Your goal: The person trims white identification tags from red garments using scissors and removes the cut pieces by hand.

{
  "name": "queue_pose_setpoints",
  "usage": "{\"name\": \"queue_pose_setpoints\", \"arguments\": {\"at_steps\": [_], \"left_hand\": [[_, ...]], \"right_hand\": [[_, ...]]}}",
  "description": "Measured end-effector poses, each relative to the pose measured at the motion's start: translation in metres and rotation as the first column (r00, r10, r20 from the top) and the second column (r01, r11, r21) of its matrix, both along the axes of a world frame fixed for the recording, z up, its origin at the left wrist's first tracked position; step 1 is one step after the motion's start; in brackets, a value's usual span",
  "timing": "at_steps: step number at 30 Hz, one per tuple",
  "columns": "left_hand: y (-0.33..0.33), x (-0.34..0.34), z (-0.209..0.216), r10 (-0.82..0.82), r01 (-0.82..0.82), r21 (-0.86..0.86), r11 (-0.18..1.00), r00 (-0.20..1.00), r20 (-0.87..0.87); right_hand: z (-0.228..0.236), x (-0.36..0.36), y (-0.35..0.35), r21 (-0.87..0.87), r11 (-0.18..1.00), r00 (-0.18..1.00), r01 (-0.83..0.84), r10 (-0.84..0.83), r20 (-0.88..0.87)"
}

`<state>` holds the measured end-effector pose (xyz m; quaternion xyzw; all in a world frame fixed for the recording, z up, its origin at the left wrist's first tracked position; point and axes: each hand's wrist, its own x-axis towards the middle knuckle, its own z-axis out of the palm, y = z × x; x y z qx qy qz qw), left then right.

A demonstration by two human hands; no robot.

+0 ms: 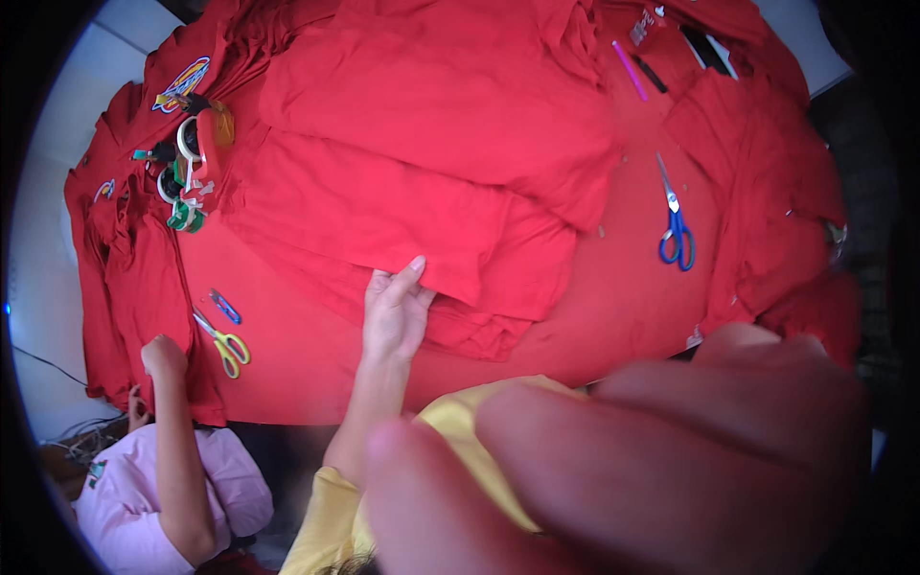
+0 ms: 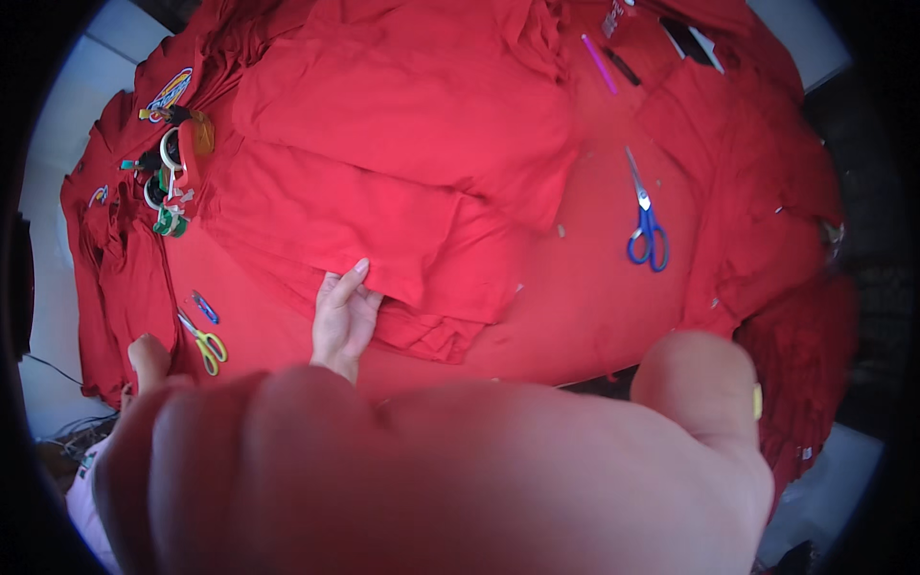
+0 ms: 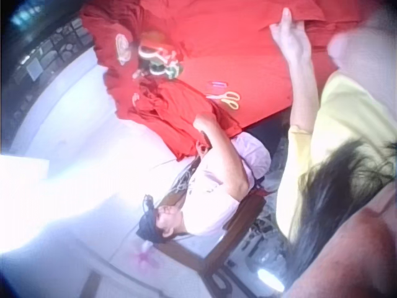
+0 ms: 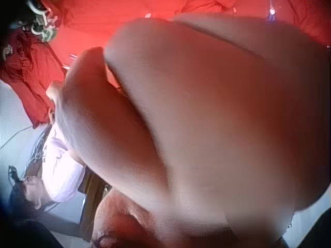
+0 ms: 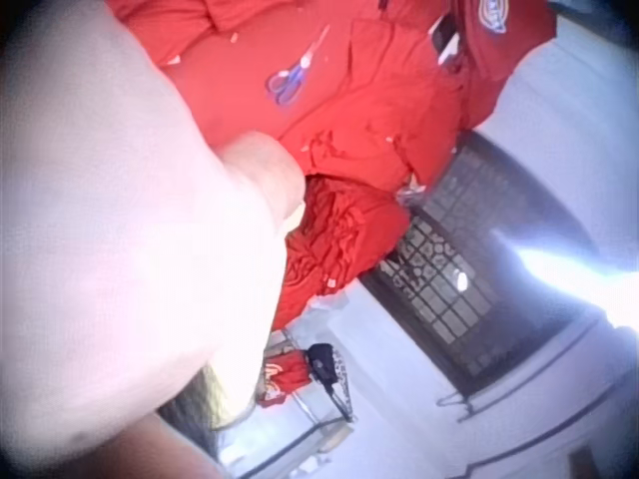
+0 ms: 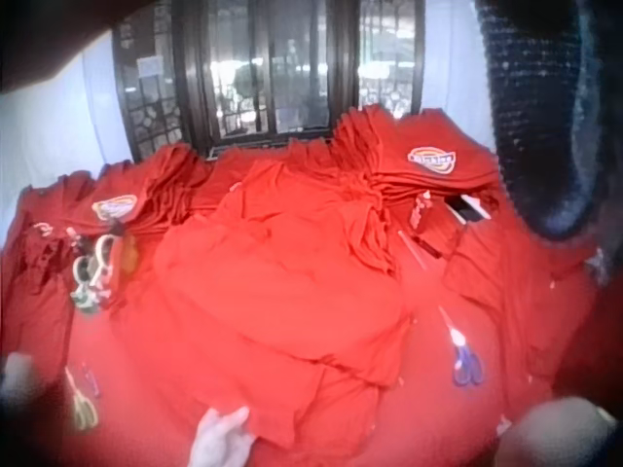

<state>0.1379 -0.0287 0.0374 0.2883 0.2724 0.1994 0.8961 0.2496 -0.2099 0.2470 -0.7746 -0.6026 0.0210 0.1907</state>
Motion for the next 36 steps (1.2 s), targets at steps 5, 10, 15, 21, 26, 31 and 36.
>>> {"name": "queue_pose_setpoints", "arguments": {"at_steps": [5, 10, 15, 21, 26, 31, 36], "left_hand": [[0.000, -0.006, -0.008, 0.030, -0.029, -0.030, 0.999, 1.000, 0.008], [0.006, 0.003, -0.007, 0.034, -0.036, -0.036, 0.999, 0.998, -0.053], [-0.001, 0.010, 0.003, 0.023, -0.023, -0.001, 1.000, 0.995, -0.099], [0.011, -0.012, -0.022, 0.009, -0.011, -0.020, 1.000, 0.998, -0.066], [0.010, -0.006, -0.016, -0.112, 0.113, 0.025, 0.993, 0.993, -0.042], [0.009, -0.010, -0.048, -0.148, 0.123, 0.172, 0.977, 0.980, 0.137], [0.008, -0.004, -0.055, -0.065, 0.067, 0.326, 0.943, 0.998, -0.016]], "right_hand": [[-0.054, 0.052, 0.030, -0.317, 0.943, 0.994, -0.100, 0.080, -0.076], [-0.069, 0.065, 0.029, -0.382, 0.917, 0.990, -0.118, 0.078, -0.120], [-0.038, 0.049, 0.008, -0.238, 0.970, 0.996, -0.044, 0.024, -0.084], [0.011, 0.032, 0.040, 0.004, 0.986, 0.983, -0.164, 0.164, -0.084], [-0.018, 0.051, 0.135, -0.030, 0.886, 0.864, -0.462, 0.442, -0.242], [-0.093, 0.010, 0.294, 0.083, 0.815, 0.608, -0.573, 0.491, -0.624], [-0.162, -0.082, 0.458, 0.261, 0.954, 0.470, -0.145, 0.298, -0.831]]}}
